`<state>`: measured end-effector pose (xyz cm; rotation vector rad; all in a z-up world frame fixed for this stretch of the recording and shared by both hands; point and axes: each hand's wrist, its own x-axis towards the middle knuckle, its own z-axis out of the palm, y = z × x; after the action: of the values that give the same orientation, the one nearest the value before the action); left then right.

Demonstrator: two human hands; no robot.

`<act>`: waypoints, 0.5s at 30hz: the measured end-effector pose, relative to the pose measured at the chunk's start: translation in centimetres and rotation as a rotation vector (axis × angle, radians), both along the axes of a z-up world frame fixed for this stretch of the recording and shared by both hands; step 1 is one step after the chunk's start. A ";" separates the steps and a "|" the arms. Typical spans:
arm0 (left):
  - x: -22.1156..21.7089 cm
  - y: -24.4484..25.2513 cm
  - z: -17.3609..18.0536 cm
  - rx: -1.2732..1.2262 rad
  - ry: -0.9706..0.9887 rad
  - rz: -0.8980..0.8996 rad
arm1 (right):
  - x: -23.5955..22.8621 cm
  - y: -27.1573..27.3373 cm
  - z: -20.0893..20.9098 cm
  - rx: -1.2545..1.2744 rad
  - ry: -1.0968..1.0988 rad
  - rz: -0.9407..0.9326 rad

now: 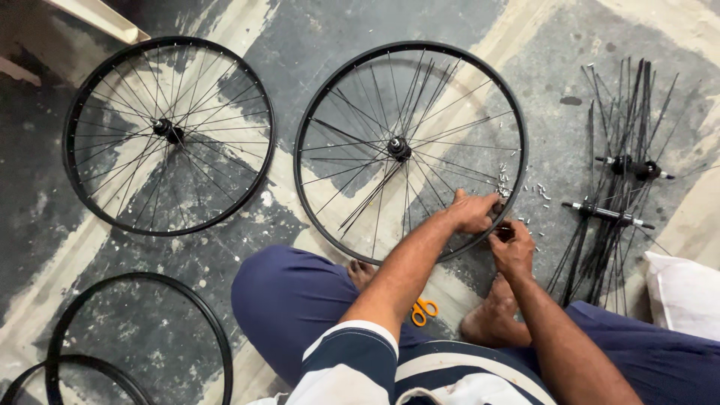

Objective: The person sits on the floor assembling a bicycle wheel by inserting spokes into the hub and rim. They use their hands to thread the spokes and secure them with small metal nuts, occasionally rotating the wheel to access different sections.

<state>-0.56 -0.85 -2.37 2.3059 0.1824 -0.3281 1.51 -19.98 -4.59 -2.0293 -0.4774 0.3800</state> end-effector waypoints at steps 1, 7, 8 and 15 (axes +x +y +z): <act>-0.2 -0.1 0.1 0.010 0.009 -0.004 | 0.0 0.1 -0.4 -0.003 0.025 -0.003; -2.6 -1.2 3.7 0.231 -0.342 0.162 | 1.5 2.1 -1.2 0.400 0.537 -0.307; -3.6 -1.8 5.2 0.293 -0.490 0.216 | 1.8 2.7 -0.4 0.490 0.645 -0.421; -8.3 -1.1 20.9 0.289 -0.360 0.255 | 3.6 9.5 13.3 0.513 0.243 -0.376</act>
<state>-8.83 -1.97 18.57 2.5410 0.3562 0.2590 5.13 -10.46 8.72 -1.5050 -0.0268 0.2363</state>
